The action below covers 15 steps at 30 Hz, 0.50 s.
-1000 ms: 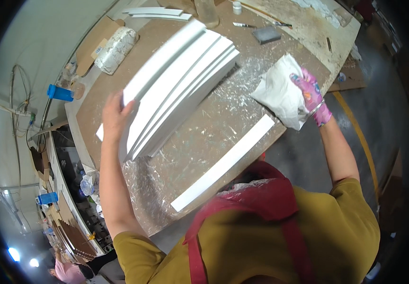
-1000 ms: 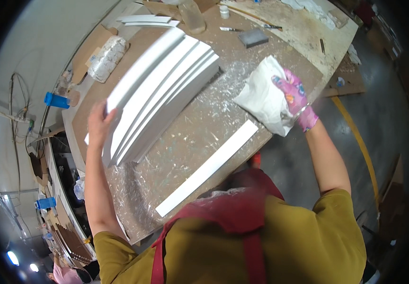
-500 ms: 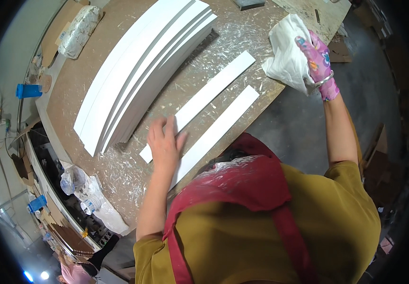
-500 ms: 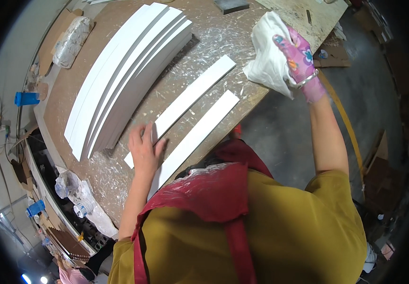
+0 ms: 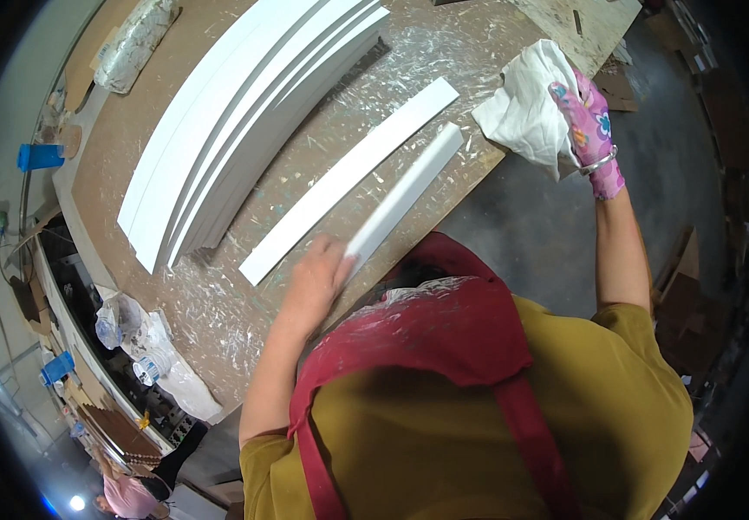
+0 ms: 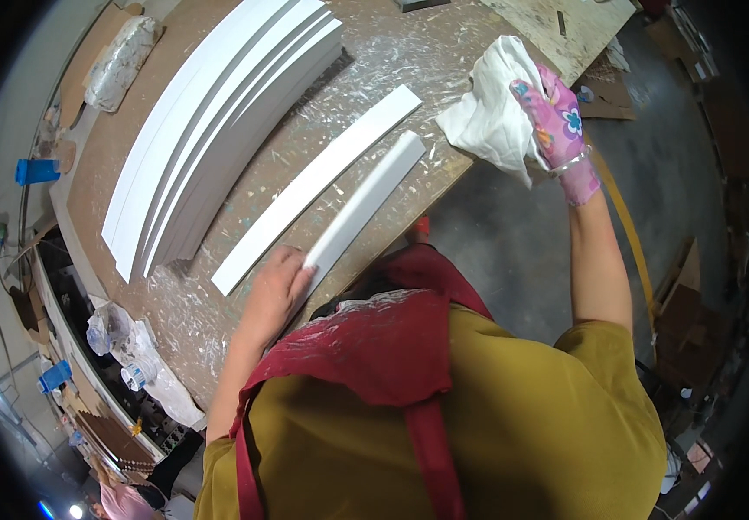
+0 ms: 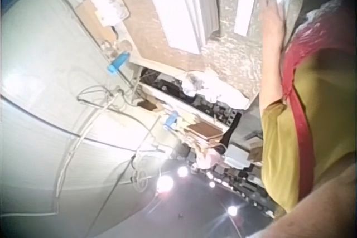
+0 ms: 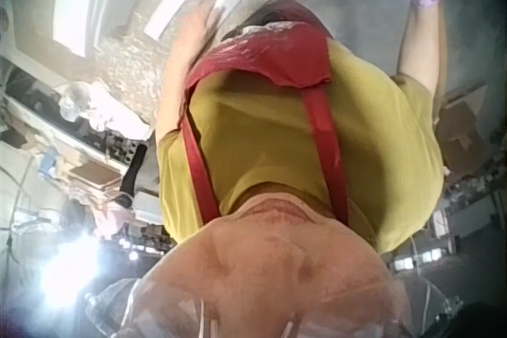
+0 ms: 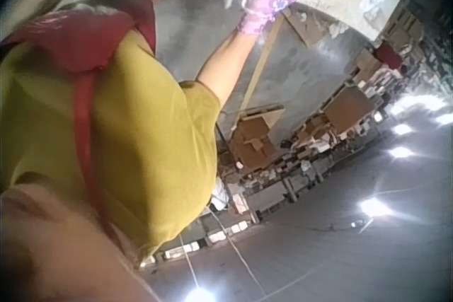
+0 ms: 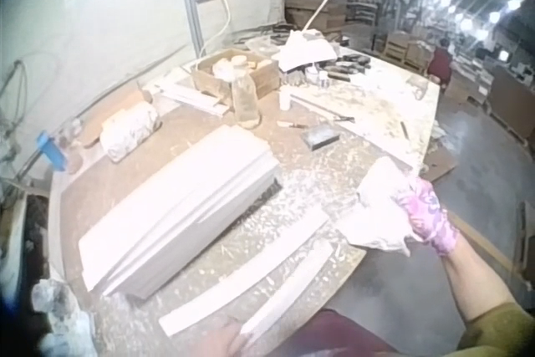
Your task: The person cleans white wooden strips by applying a liquid from a bottle onto a cloth and wiping the surfaces and edges of several strips one by one.
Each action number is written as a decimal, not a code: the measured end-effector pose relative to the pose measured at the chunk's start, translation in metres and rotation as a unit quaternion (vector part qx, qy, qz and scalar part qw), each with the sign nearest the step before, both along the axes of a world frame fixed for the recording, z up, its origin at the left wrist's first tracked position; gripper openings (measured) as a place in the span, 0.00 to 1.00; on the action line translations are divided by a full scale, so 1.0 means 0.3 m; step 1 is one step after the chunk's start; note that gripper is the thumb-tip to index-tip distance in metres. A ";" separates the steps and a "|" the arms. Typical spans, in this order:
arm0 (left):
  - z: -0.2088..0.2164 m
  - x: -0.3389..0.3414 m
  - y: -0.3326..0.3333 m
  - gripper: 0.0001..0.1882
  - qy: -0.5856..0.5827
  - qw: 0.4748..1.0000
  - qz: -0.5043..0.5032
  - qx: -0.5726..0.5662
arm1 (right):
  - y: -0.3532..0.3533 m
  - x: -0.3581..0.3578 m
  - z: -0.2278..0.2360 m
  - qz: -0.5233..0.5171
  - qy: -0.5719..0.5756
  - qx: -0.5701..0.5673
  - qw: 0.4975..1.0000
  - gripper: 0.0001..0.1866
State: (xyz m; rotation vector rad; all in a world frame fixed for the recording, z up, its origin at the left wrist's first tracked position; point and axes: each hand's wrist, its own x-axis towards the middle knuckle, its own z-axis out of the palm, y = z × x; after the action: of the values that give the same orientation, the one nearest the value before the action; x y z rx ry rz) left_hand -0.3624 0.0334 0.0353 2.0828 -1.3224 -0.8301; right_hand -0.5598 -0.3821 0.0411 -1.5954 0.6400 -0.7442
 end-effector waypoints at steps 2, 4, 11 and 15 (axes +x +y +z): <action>0.011 -0.003 -0.021 0.20 -0.150 0.986 0.054 0.047 | -0.008 -0.026 -0.009 -0.017 0.038 -0.039 0.998 0.20; -0.022 -0.018 -0.006 0.23 -0.156 0.985 0.062 0.026 | 0.025 -0.016 0.014 -0.029 0.073 -0.074 0.994 0.20; -0.097 -0.107 -0.023 0.30 -0.188 0.975 0.076 -0.091 | 0.138 0.065 0.130 -0.077 0.128 -0.135 0.979 0.19; -0.087 -0.100 -0.064 0.30 -0.175 0.978 0.067 -0.088 | 0.333 0.314 0.153 0.080 0.229 -0.595 0.766 0.16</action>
State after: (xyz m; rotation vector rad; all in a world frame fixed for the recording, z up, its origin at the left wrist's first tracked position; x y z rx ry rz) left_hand -0.3925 0.0142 0.0092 2.2117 -1.3559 -0.2837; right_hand -0.4657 -0.2822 0.0871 -3.0432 0.3157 -0.6378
